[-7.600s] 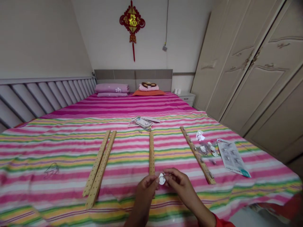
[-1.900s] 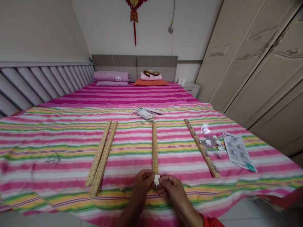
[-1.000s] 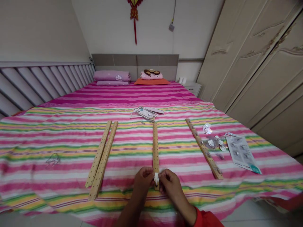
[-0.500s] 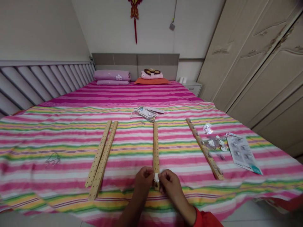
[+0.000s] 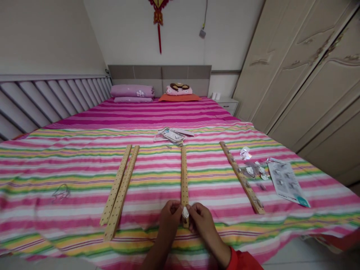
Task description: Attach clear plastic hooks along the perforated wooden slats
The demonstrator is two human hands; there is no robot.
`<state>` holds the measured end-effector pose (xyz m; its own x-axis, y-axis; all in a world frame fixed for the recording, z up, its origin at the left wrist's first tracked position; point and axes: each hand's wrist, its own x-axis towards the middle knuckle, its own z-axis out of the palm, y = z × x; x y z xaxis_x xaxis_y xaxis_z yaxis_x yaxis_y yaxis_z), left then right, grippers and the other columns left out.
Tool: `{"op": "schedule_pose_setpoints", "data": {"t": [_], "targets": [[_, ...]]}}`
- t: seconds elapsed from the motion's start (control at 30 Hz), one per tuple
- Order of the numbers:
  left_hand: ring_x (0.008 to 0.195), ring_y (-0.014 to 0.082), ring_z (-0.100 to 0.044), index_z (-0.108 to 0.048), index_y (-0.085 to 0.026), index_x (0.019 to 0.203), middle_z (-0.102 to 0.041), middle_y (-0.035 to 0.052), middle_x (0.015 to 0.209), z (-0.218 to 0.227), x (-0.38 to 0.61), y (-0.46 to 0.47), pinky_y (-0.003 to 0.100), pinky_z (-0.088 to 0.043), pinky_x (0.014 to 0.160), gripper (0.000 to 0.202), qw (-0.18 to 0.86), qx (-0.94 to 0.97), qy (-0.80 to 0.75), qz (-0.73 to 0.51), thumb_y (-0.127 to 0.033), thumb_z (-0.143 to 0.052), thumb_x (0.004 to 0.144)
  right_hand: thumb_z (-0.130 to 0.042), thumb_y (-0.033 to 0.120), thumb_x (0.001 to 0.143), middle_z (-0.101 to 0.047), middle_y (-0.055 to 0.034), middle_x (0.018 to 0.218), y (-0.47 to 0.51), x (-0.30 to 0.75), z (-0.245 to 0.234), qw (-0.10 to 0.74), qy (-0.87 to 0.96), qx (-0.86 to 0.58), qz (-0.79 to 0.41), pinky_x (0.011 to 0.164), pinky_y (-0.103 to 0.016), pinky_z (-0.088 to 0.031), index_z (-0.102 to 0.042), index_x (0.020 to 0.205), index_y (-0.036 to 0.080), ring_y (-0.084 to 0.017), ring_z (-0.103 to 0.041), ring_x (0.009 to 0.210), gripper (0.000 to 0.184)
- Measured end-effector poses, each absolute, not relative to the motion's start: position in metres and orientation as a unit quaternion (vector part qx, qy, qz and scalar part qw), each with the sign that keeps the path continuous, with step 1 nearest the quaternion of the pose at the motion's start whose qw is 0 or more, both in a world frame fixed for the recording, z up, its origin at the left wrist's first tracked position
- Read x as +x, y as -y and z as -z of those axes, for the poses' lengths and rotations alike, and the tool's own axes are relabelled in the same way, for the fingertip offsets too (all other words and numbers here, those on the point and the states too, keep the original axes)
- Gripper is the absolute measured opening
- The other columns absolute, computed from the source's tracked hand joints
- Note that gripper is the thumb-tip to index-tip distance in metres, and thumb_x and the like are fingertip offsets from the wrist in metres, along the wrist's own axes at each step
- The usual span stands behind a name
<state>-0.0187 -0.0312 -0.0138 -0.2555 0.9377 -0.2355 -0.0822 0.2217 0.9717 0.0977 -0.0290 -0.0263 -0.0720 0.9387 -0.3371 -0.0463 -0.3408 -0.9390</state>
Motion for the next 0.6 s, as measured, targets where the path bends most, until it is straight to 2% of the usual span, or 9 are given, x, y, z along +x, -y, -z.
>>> {"op": "schedule_pose_setpoints", "data": {"t": [0.2, 0.3, 0.5, 0.6], "targets": [[0.052, 0.0133, -0.057, -0.061, -0.017, 0.072, -0.060, -0.0021, 0.058, 0.016, -0.022, 0.034, 0.025, -0.046, 0.051, 0.024, 0.488, 0.362, -0.616, -0.501, -0.032, -0.066, 0.055, -0.060, 0.073, 0.058, -0.051, 0.0067, 0.037, 0.033, 0.099, 0.032, 0.411, 0.404, -0.540, -0.613, 0.031, -0.019, -0.031, -0.042, 0.057, 0.022, -0.009, -0.047, 0.029, 0.054], [0.055, 0.0149, -0.060, -0.063, -0.016, 0.075, -0.064, 0.0002, 0.063, 0.018, -0.027, 0.037, 0.026, -0.048, 0.054, 0.028, 0.502, 0.372, -0.605, -0.494, -0.033, -0.068, 0.054, -0.058, 0.074, 0.058, -0.048, 0.0074, 0.035, 0.039, 0.100, 0.036, 0.399, 0.402, -0.539, -0.623, 0.030, -0.019, -0.031, -0.042, 0.058, 0.022, -0.009, -0.045, 0.028, 0.055], [0.053, 0.0175, -0.063, -0.064, -0.016, 0.078, -0.068, 0.0023, 0.063, 0.025, -0.032, 0.034, 0.028, -0.050, 0.051, 0.039, 0.533, 0.377, -0.583, -0.483, -0.040, -0.075, 0.050, -0.059, 0.075, 0.055, -0.047, 0.0082, 0.034, 0.049, 0.104, 0.042, 0.380, 0.394, -0.524, -0.653, 0.030, -0.017, -0.030, -0.043, 0.063, 0.022, -0.008, -0.044, 0.029, 0.056], [0.053, 0.0179, -0.063, -0.064, -0.017, 0.082, -0.068, 0.0015, 0.063, 0.023, -0.032, 0.028, 0.028, -0.052, 0.050, 0.044, 0.547, 0.375, -0.580, -0.474, -0.047, -0.075, 0.051, -0.063, 0.070, 0.057, -0.045, 0.0095, 0.036, 0.045, 0.119, 0.032, 0.390, 0.410, -0.508, -0.649, 0.030, -0.017, -0.029, -0.045, 0.064, 0.021, -0.007, -0.040, 0.028, 0.053]]}}
